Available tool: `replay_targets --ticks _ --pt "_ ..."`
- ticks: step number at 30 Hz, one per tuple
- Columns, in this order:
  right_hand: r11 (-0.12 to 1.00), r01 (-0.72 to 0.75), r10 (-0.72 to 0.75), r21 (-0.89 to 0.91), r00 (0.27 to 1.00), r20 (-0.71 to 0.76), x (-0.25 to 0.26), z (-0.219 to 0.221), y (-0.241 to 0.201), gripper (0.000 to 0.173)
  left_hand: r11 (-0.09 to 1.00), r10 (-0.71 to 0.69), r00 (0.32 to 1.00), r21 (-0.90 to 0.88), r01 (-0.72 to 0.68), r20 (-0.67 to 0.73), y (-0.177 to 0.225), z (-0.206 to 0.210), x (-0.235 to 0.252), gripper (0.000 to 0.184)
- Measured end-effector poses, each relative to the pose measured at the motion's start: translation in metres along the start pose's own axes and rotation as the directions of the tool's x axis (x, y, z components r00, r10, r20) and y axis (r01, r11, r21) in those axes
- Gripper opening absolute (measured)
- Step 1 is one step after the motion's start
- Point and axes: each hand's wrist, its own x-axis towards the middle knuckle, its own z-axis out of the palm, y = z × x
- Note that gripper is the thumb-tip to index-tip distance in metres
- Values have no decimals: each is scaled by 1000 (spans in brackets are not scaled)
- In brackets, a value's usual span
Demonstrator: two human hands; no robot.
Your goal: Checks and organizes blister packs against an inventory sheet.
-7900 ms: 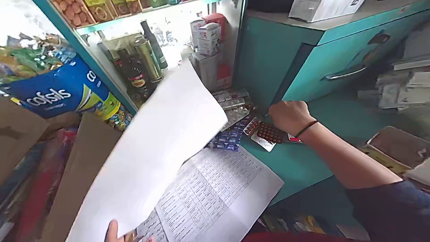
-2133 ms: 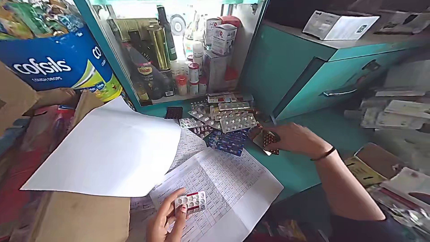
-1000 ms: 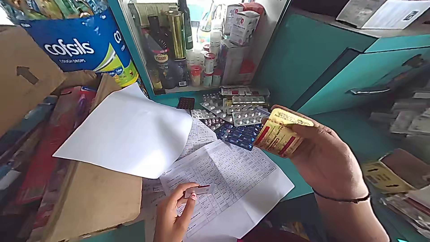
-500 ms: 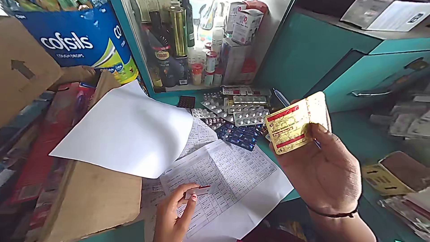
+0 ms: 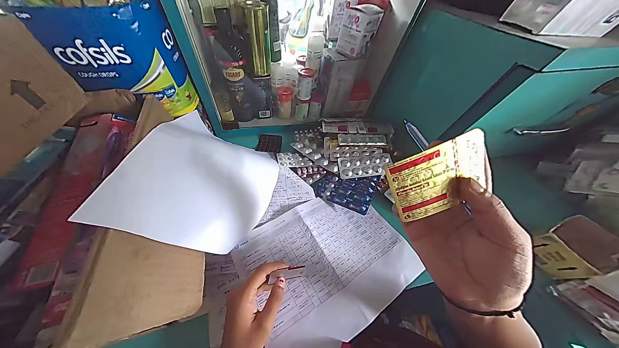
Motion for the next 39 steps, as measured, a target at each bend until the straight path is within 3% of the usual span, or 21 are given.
replay_targets --ticks 16,19,21,23,25,26,28,31,33,35,39 --pt "999 19 -19 -39 1000 -5 -3 -6 0 40 1000 -19 1000 -18 19 -21 2 1 0 26" --pt "990 28 -29 -136 1000 -8 -3 -9 -1 41 999 -23 999 -44 21 -49 3 2 1 34" --pt "949 81 -78 -305 997 21 -3 -16 0 38 999 -14 998 -51 11 -61 2 2 1 35" --pt "768 216 -136 -603 975 175 -1 -31 2 33 999 -5 998 -51 2 -60 1 2 1 35" --pt "395 381 -124 -836 924 363 0 -44 9 26 999 -8 999 -44 6 -49 1 2 1 36" --pt "219 434 -101 -874 901 422 0 -45 15 25 999 -12 999 -40 11 -30 1 1 0 36" --pt "14 524 -82 -851 849 522 4 -40 24 25 1000 5 1000 -23 -5 7 1 1 1 33" --pt "-109 685 -62 -720 718 693 35 -20 31 27 999 38 999 0 -38 30 2 1 1 28" --pt "-133 750 -29 -648 651 759 68 -5 43 27 999 43 999 12 -43 32 2 1 2 26" --pt "-131 749 56 -650 660 749 105 5 63 28 999 44 999 26 -45 28 1 -1 1 25" --pt "-139 608 336 -782 771 540 168 27 104 35 999 34 999 33 -34 3 1 -3 2 25"
